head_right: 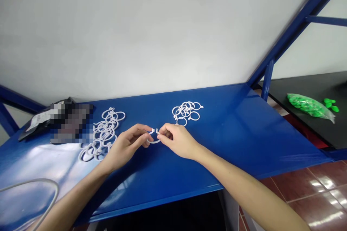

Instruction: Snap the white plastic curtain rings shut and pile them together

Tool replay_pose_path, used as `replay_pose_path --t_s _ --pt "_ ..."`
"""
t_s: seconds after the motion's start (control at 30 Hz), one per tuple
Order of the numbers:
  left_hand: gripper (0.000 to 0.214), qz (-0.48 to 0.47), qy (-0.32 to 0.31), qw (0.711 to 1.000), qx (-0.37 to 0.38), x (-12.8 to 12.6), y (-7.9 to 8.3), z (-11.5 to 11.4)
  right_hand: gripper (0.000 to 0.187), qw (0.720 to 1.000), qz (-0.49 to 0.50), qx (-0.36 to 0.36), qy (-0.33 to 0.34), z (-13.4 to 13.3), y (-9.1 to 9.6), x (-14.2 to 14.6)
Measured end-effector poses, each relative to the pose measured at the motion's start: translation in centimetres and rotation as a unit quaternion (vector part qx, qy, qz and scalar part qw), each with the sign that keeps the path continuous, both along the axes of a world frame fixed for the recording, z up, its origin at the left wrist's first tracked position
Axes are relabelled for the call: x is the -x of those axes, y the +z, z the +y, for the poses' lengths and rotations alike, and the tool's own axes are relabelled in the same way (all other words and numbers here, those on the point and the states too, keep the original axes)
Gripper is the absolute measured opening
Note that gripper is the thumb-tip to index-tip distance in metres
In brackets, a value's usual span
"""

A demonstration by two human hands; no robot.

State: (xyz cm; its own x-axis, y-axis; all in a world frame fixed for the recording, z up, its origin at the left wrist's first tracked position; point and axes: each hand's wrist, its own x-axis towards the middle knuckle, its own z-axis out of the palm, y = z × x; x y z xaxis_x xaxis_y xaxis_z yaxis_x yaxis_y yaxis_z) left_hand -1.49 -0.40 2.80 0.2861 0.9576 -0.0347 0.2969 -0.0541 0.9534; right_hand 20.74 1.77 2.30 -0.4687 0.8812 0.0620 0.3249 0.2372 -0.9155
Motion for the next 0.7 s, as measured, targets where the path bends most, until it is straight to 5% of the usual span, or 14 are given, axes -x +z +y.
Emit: replay_pose_path --t_s 0.17,0.7 --pt "0.025 0.031 -0.014 0.999 -0.012 -0.2 0.2 0.1 0.006 0.999 0.032 0.010 -0.006 -0.2 0.2 0.2" --pt "0.029 -0.047 0.048 0.998 -0.002 -1.3 -0.6 -0.3 0.018 0.993 0.099 0.055 -0.024 -0.6 -0.5 0.8"
